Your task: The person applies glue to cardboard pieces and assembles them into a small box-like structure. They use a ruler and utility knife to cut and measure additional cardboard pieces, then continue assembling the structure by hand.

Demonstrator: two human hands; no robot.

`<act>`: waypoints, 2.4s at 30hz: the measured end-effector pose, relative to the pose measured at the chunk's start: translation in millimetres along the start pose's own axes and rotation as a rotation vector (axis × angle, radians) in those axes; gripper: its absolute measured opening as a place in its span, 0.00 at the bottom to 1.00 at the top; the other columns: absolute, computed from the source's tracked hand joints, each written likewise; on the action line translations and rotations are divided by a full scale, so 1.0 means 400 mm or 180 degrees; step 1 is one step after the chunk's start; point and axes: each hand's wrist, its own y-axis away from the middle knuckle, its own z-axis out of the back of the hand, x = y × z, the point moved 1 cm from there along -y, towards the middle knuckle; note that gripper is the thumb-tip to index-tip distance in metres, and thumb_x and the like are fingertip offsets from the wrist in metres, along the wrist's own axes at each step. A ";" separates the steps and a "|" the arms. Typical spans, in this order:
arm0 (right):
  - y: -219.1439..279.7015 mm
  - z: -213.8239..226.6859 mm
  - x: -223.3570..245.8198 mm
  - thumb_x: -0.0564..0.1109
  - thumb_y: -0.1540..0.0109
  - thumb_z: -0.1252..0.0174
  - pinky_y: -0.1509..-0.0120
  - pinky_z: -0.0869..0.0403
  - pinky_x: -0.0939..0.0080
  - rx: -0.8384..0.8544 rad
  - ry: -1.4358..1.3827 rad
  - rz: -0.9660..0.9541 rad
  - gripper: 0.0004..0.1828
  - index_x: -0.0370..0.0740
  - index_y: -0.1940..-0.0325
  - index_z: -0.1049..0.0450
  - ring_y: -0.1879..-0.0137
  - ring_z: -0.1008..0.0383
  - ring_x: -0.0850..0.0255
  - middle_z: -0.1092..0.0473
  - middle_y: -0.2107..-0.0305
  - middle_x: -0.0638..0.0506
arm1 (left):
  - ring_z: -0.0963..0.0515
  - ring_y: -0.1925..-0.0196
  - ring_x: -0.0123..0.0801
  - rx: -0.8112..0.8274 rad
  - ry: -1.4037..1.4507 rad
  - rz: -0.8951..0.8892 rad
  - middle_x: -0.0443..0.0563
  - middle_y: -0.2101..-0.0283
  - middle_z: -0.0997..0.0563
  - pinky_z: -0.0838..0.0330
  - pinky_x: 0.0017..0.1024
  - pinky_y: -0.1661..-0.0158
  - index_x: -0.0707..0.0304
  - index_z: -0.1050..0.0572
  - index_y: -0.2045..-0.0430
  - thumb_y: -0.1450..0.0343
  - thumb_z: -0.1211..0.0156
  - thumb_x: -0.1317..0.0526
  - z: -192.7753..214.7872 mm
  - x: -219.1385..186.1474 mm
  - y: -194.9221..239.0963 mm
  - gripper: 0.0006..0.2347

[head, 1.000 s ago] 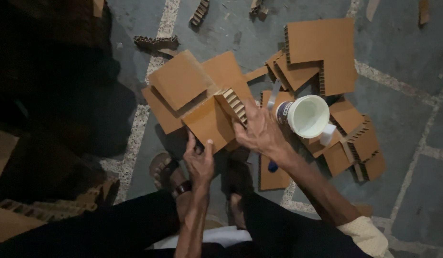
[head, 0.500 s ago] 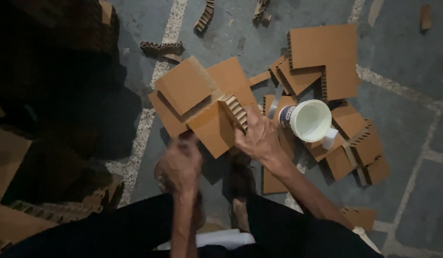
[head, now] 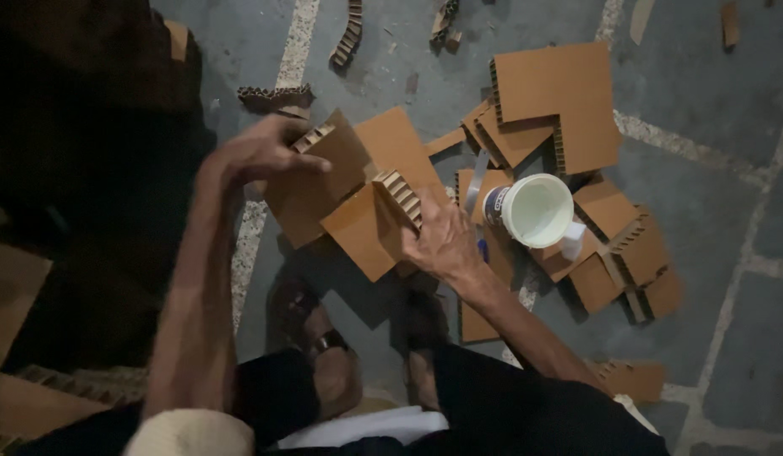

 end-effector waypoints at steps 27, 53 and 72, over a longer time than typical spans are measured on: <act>-0.005 0.053 0.064 0.40 0.48 0.43 0.60 0.21 0.42 0.0065 -0.0183 -0.0267 0.24 0.25 0.50 0.32 0.72 0.22 0.38 0.27 0.80 0.31 | 0.14 0.56 0.42 -0.0313 0.0481 -0.0364 0.59 0.52 0.16 0.20 0.35 0.52 0.58 0.26 0.41 0.41 0.31 0.63 -0.206 -0.138 0.138 0.30; -0.004 0.042 0.038 0.40 0.45 0.39 0.66 0.22 0.48 -0.0004 0.0024 -0.0193 0.17 0.27 0.57 0.32 0.73 0.22 0.43 0.27 0.80 0.34 | 0.12 0.63 0.38 -0.1764 0.0500 -0.0566 0.59 0.60 0.13 0.18 0.32 0.62 0.63 0.18 0.54 0.39 0.28 0.44 -0.283 -0.235 0.145 0.26; -0.002 0.037 0.022 0.40 0.49 0.40 0.62 0.23 0.41 -0.0121 -0.0372 -0.0229 0.27 0.26 0.48 0.33 0.70 0.22 0.36 0.26 0.77 0.32 | 0.14 0.68 0.33 -0.1298 0.0337 -0.0389 0.56 0.67 0.13 0.22 0.31 0.68 0.68 0.17 0.59 0.35 0.28 0.53 -0.259 -0.294 0.140 0.18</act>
